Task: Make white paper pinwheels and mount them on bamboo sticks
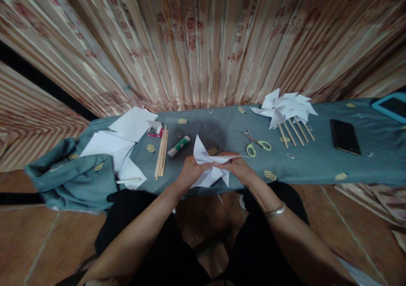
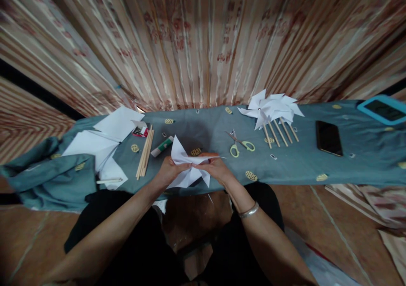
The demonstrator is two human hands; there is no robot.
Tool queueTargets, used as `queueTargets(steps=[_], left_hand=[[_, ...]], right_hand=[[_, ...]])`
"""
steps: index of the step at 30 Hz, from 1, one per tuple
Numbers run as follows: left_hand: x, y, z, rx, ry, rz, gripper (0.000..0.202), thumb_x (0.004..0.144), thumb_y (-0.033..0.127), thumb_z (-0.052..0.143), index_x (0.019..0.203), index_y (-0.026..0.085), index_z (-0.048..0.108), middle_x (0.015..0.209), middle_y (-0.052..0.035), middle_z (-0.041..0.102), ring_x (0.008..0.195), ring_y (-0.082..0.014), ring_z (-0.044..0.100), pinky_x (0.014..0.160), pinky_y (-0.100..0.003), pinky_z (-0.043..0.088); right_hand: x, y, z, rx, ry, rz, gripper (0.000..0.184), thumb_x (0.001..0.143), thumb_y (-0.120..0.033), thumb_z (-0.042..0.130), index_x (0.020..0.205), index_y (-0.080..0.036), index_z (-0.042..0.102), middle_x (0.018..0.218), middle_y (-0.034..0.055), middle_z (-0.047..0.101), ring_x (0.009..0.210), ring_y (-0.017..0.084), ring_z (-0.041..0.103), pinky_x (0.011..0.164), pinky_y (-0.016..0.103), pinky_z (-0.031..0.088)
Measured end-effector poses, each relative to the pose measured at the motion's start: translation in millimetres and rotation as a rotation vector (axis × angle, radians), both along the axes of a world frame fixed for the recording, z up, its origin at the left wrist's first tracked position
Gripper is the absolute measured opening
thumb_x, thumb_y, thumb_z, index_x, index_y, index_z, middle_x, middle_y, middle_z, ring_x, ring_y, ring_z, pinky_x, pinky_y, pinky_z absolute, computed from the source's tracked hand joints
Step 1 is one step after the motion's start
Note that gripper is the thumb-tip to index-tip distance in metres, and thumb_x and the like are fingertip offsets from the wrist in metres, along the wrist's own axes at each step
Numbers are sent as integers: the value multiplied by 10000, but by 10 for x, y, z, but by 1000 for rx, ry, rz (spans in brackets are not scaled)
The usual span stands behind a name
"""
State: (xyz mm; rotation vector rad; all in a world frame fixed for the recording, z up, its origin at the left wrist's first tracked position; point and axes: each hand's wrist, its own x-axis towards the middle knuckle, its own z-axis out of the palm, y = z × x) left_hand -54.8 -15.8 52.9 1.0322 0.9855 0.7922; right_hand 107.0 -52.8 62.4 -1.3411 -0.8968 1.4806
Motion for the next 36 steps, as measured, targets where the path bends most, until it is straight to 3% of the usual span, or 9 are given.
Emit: queueTargets(steps=[5,11,13,16,19,26,36], left_hand=[[-65,29,20,29,-16,-20,361,518,347,844,780,121,737,752,-48,740,672,-185,663,677,-298,525],[-242,198,63,185,70,108,379,677,448,748,901,142,740,874,-86,747,816,-213,687,805,-342,541],[-373,296,58,315,194,124,315,758,421,664,915,157,736,892,-85,738,800,-199,683,784,-332,545],[-629,466,50,602,494,130,219,759,283,630,923,178,730,931,-70,718,806,-183,671,787,-303,533],[-869,610,58,727,790,137,225,763,201,568,921,180,727,935,-70,717,782,-181,665,759,-282,526],[-1059,685,109,710,1260,-3,320,837,189,488,1072,178,705,1134,-103,713,971,-244,673,856,-292,491],[-986,714,125,748,1468,-143,288,857,184,475,1047,179,691,1064,-111,727,988,-276,676,781,-300,484]], right_hand=[[-4,37,21,-30,42,-47,263,499,-260,854,736,-210,750,695,2,737,613,161,640,621,270,489],[72,82,5,-22,76,-112,305,499,-308,861,765,-201,755,715,4,749,623,160,646,625,266,491],[87,84,4,-39,87,-120,355,497,-327,867,804,-185,759,751,22,758,646,171,658,647,280,501],[94,81,-1,-52,97,-128,396,489,-347,879,817,-161,755,773,48,761,658,181,664,666,296,507],[99,77,-20,-55,104,-125,422,487,-352,885,838,-157,755,784,54,761,674,189,667,690,312,510],[113,70,-35,-52,109,-102,410,508,-348,884,846,-149,763,776,52,758,668,183,657,693,320,500],[98,86,-47,-53,87,-111,407,475,-353,890,816,-172,760,762,31,754,688,184,657,703,313,495]])
